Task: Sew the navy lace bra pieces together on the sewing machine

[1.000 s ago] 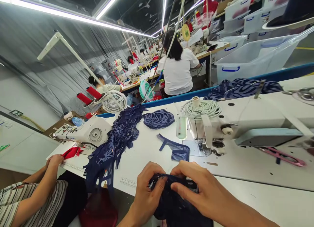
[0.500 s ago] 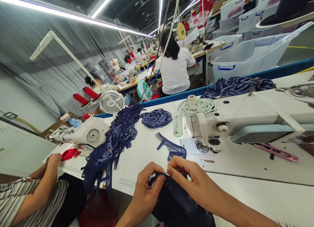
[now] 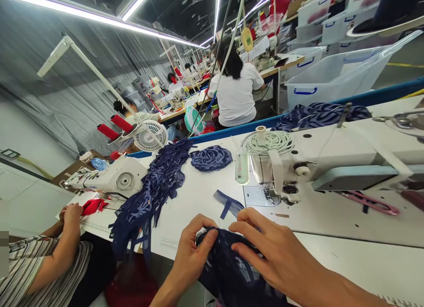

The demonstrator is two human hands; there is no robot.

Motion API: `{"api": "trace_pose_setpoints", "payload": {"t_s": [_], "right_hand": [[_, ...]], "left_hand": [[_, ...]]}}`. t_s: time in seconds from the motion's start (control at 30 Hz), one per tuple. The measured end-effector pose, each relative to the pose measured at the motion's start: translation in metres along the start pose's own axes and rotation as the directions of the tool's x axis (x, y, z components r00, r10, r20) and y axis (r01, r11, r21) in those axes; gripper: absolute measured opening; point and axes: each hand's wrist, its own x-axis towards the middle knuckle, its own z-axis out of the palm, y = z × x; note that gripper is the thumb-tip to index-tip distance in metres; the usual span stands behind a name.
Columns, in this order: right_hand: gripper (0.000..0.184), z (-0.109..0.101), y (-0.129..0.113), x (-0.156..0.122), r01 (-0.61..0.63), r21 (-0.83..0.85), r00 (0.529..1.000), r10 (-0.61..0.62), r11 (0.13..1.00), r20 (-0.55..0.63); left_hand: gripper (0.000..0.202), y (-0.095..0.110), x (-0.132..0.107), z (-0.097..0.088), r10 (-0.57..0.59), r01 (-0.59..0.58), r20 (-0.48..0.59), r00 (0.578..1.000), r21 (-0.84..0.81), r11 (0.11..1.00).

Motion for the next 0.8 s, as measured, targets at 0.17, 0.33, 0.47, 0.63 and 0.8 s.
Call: {"api": "trace_pose_setpoints", "payload": {"t_s": [0.17,0.33,0.47,0.63,0.8], "right_hand": [[0.016,0.013,-0.004,0.002,0.038,0.010,0.999,-0.038,0.999,-0.033],[0.035,0.018,-0.012,-0.003,0.172,-0.271,0.959,-0.224,0.947,-0.173],[0.013,0.021,-0.009,0.000,0.071,-0.142,0.989,-0.089,0.987,-0.120],[0.017,0.023,0.000,0.002,-0.150,0.094,0.989,0.148,0.984,0.029],[0.030,0.014,0.004,0.008,-0.396,0.246,0.905,0.330,0.885,0.269]], "left_hand": [[0.012,0.000,-0.002,0.005,0.043,-0.043,-0.008,0.999,0.041,0.998],[0.010,-0.002,-0.004,0.007,0.038,-0.030,-0.055,0.998,0.137,0.990],[0.009,-0.005,-0.005,0.010,0.102,-0.085,-0.077,0.992,0.200,0.976],[0.011,-0.006,-0.004,0.014,0.124,-0.102,-0.085,0.989,0.225,0.969],[0.012,-0.002,-0.001,0.010,0.033,-0.029,-0.038,0.999,0.105,0.994]]}}
